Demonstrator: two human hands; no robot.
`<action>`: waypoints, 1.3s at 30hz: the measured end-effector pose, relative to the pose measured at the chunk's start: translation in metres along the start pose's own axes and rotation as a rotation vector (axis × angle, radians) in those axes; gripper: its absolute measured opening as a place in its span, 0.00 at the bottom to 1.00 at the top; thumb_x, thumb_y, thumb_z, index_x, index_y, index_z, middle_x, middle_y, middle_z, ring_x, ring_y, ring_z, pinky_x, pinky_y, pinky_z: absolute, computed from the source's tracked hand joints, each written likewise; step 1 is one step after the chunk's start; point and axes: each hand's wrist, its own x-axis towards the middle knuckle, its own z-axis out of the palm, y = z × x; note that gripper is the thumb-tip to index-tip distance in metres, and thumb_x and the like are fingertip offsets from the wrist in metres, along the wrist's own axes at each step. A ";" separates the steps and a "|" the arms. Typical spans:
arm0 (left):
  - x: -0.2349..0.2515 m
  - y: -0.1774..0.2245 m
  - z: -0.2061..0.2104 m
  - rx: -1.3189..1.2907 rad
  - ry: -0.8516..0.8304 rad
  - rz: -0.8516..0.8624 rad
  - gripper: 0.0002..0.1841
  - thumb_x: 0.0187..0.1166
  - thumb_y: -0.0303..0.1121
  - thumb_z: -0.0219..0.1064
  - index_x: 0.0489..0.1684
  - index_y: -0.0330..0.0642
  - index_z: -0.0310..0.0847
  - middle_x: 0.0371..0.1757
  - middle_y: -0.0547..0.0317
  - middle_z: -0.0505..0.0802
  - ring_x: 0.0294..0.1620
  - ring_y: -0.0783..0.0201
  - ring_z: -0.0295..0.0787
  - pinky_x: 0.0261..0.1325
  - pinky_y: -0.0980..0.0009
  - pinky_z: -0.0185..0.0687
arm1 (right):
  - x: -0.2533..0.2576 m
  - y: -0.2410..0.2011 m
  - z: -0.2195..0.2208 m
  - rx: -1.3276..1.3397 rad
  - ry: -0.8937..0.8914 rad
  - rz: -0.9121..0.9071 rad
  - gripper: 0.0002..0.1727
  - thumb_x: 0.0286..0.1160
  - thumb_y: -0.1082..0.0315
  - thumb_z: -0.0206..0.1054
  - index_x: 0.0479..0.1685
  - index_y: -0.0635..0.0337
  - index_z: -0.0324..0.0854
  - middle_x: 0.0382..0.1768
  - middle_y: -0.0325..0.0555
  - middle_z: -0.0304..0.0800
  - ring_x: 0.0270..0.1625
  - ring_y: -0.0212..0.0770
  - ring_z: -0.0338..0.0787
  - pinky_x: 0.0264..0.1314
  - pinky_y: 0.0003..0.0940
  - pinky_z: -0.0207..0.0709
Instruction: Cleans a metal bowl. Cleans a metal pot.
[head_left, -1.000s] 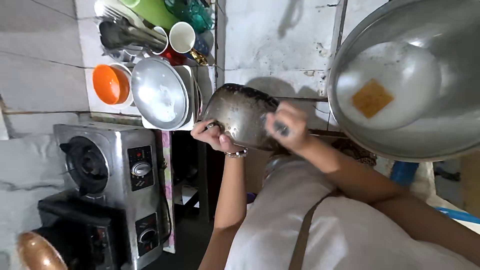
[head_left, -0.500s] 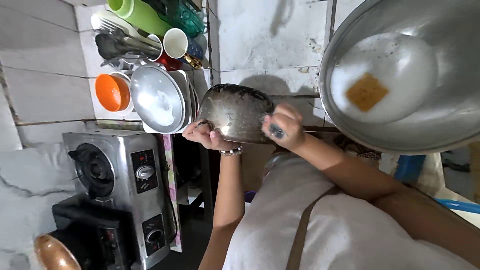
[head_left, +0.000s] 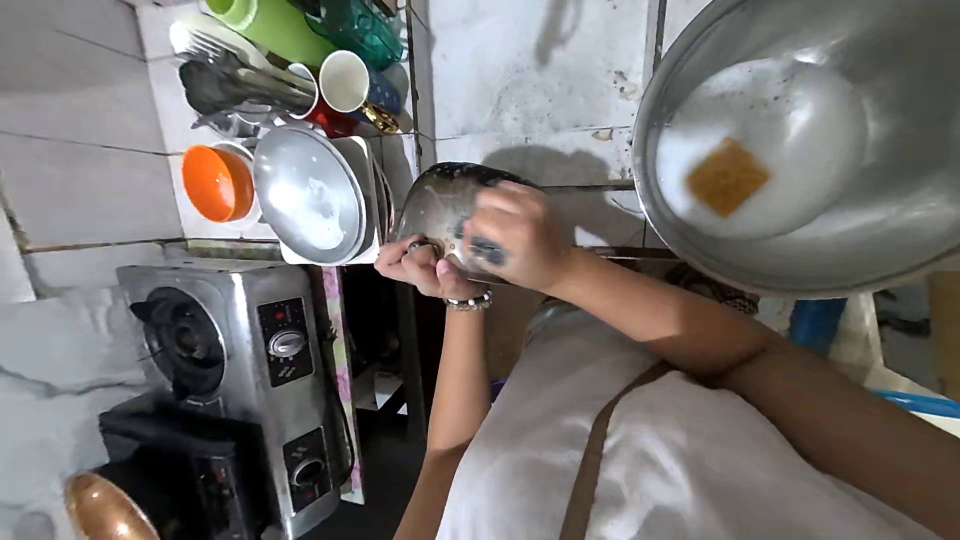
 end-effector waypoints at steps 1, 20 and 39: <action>0.000 0.002 0.002 -0.009 0.007 -0.008 0.18 0.88 0.50 0.49 0.27 0.57 0.74 0.55 0.71 0.78 0.67 0.78 0.69 0.69 0.81 0.61 | 0.010 -0.006 0.007 0.025 -0.018 -0.009 0.08 0.59 0.73 0.74 0.17 0.64 0.85 0.22 0.52 0.87 0.31 0.50 0.89 0.32 0.42 0.78; 0.004 -0.017 -0.024 -0.101 -0.056 -0.077 0.16 0.88 0.48 0.52 0.27 0.55 0.72 0.53 0.73 0.79 0.62 0.81 0.71 0.64 0.82 0.64 | -0.076 0.019 -0.006 0.155 0.109 0.007 0.16 0.75 0.66 0.67 0.18 0.60 0.78 0.21 0.47 0.79 0.30 0.42 0.83 0.37 0.33 0.80; 0.003 -0.017 -0.016 -0.014 0.011 -0.075 0.18 0.89 0.49 0.51 0.27 0.53 0.73 0.53 0.68 0.78 0.64 0.78 0.71 0.67 0.81 0.63 | -0.026 0.062 -0.018 0.031 0.106 0.426 0.11 0.67 0.75 0.70 0.20 0.69 0.78 0.25 0.54 0.82 0.32 0.42 0.84 0.37 0.34 0.79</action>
